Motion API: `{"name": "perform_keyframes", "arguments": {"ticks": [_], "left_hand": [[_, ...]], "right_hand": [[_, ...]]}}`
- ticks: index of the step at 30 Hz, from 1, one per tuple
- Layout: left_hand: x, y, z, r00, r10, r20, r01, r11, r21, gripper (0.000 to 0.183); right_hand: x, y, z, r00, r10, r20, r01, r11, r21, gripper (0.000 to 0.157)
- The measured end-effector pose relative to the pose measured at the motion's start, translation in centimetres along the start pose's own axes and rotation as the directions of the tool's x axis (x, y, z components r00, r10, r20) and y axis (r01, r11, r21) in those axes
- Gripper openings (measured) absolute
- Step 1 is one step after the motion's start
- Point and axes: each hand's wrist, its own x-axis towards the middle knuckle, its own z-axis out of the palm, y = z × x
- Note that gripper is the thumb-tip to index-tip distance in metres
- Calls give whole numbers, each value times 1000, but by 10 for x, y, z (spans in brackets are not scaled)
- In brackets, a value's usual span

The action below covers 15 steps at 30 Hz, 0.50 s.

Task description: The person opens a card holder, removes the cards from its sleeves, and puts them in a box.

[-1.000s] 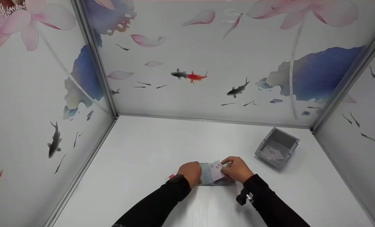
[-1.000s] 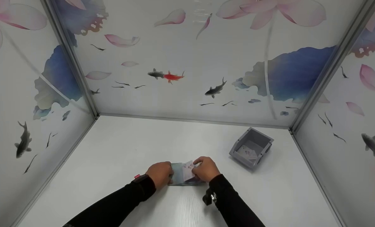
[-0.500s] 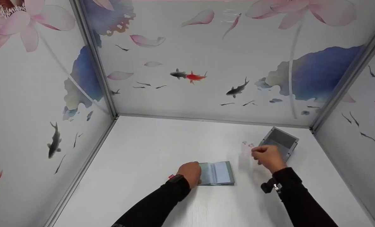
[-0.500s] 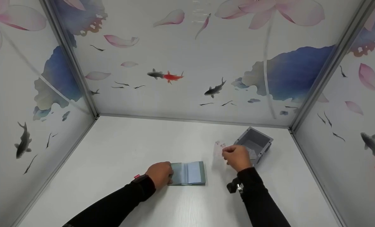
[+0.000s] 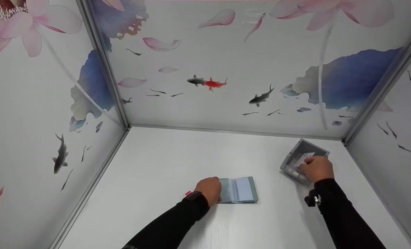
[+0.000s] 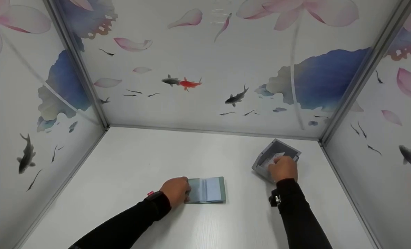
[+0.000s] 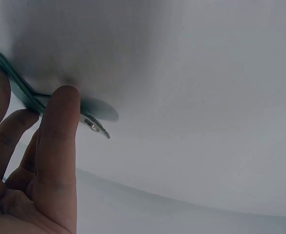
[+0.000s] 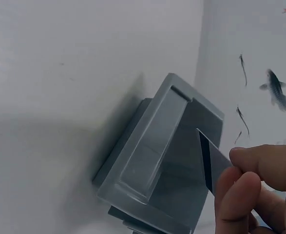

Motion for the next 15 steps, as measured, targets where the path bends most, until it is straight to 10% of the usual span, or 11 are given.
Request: {"name": "perform_keyframes", "arguments": {"ticks": [15], "left_hand": [[0, 0, 5, 1000, 4, 0, -4, 1000, 29, 24]], "right_hand": [[28, -5, 28, 976, 57, 211, -45, 997, -62, 42]]}}
